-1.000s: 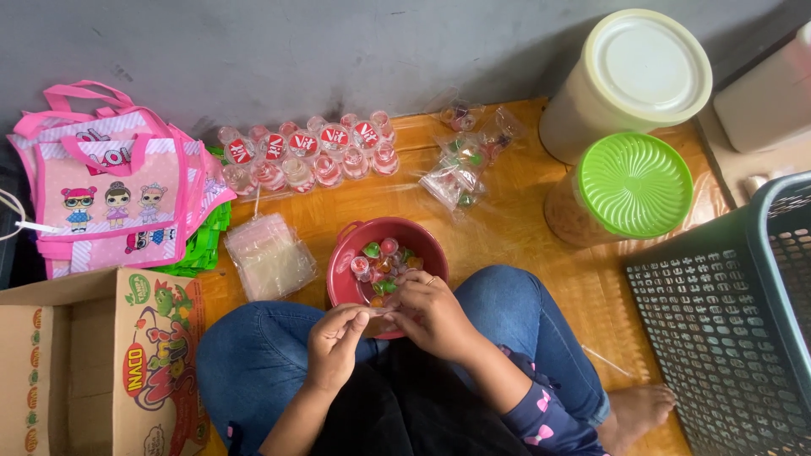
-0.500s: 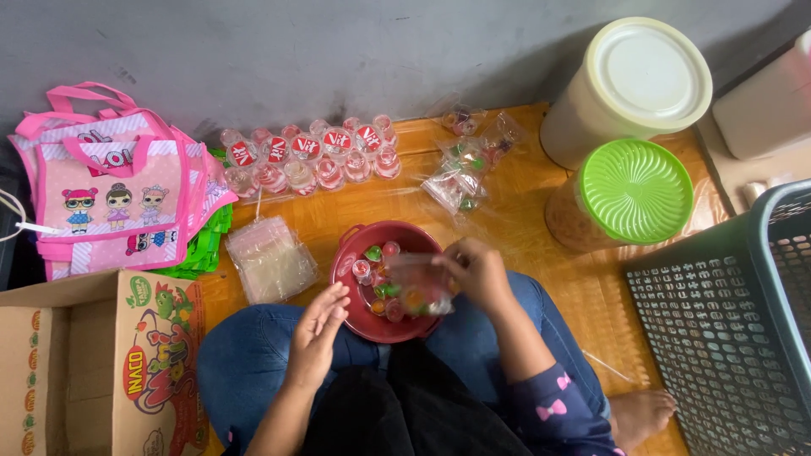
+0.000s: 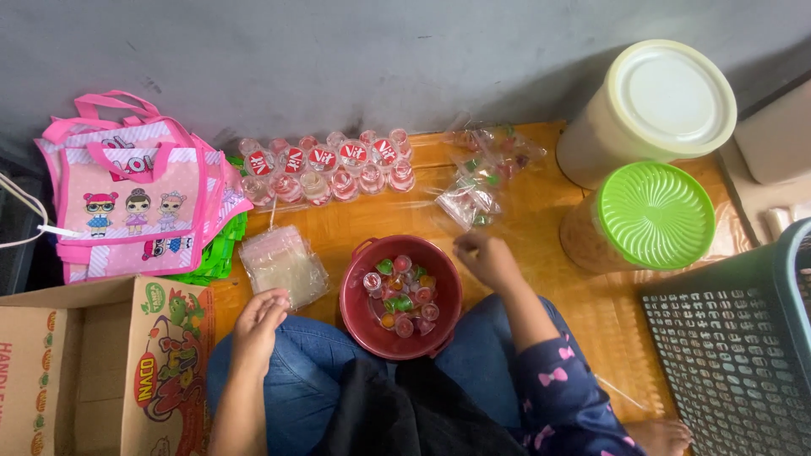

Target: The person picks up individual jelly cups from a bowl and places them into small plastic bags, then seals each bag by hand.

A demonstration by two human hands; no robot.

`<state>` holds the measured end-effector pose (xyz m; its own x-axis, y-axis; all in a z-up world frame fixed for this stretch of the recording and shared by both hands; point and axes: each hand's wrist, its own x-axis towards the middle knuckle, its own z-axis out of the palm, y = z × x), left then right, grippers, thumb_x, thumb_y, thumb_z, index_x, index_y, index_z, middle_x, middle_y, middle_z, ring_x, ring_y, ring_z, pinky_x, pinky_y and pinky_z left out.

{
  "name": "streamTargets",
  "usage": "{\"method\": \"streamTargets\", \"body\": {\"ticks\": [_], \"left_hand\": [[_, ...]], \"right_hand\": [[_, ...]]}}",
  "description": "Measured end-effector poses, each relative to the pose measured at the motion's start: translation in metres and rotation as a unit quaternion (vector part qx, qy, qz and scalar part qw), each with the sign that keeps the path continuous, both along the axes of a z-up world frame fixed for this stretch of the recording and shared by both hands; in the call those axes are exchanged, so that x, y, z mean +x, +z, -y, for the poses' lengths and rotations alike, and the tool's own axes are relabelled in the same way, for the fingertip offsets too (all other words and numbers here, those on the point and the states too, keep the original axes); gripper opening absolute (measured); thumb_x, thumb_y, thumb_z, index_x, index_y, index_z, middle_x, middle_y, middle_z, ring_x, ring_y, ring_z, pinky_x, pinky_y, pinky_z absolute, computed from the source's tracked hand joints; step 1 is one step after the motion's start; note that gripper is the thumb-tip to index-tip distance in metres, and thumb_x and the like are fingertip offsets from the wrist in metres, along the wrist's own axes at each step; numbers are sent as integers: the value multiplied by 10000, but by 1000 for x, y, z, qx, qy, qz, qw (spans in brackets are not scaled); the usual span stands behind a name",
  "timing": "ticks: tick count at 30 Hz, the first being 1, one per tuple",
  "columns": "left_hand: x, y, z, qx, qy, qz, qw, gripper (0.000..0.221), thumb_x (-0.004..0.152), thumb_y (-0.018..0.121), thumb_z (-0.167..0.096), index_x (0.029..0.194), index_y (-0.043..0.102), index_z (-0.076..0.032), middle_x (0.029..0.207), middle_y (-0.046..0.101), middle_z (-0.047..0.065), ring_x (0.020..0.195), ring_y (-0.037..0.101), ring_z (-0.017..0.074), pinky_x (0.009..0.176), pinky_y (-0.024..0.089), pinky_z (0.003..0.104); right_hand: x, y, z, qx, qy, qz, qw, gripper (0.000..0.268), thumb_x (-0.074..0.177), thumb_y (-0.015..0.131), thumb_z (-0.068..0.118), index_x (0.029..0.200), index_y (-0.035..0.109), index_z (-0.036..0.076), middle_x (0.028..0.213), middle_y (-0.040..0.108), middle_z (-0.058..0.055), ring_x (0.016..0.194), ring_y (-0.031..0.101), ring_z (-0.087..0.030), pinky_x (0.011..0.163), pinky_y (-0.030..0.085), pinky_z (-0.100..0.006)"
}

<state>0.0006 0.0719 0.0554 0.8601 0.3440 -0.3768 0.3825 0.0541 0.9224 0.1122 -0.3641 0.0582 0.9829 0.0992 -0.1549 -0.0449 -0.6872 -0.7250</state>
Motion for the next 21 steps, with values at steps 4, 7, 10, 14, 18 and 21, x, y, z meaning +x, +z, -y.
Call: {"method": "streamTargets", "body": {"ticks": [4, 7, 10, 14, 18, 21], "left_hand": [[51, -25, -11, -34, 28, -30, 999, 287, 1009, 629, -159, 1274, 629, -49, 1198, 579, 84, 1114, 580, 223, 1072, 465, 522], [92, -85, -22, 57, 14, -112, 992, 419, 926, 724, -225, 1306, 627, -76, 1333, 616, 171, 1256, 586, 317, 1045, 483, 515], [115, -158, -36, 305, -91, -290, 903, 990, 709, 862, -642, 1501, 458, -206, 1405, 581, 173, 1259, 611, 342, 991, 536, 547], [113, -154, -19, 326, -110, -405, 847, 1066, 716, 899, -357, 1529, 280, -52, 1470, 345, 321, 1323, 479, 538, 1005, 501, 632], [114, -172, -18, 435, -128, -380, 806, 659, 915, 733, -219, 1472, 424, -52, 1276, 511, 247, 1206, 585, 451, 888, 572, 588], [117, -197, -28, 470, -168, -391, 773, 562, 949, 684, -279, 1441, 438, -161, 1325, 477, 157, 1231, 599, 408, 912, 538, 604]], "right_hand": [[-55, -18, -16, 43, -4, -71, 996, 208, 858, 723, 160, 1056, 779, 132, 972, 803, -124, 985, 763, -312, 849, 615, -442], [-56, -2, -17, 53, -15, -135, 989, 204, 863, 746, 168, 1054, 796, 121, 946, 807, -126, 981, 769, -297, 877, 610, -393], [-45, -23, -9, 101, -75, -152, 980, 258, 907, 740, 270, 1147, 791, 190, 1001, 798, -137, 1050, 745, -290, 927, 585, -431], [-37, -37, -4, 84, -97, -169, 977, 263, 912, 756, 311, 1144, 794, 192, 995, 801, -135, 1040, 749, -291, 928, 571, -430], [-36, -36, -8, 66, -84, -165, 980, 234, 910, 752, 269, 1118, 797, 173, 965, 796, -142, 1022, 748, -324, 926, 562, -447], [-34, -42, -7, 58, -77, -164, 982, 221, 915, 748, 266, 1107, 795, 168, 933, 795, -123, 992, 753, -308, 911, 561, -436]]}}
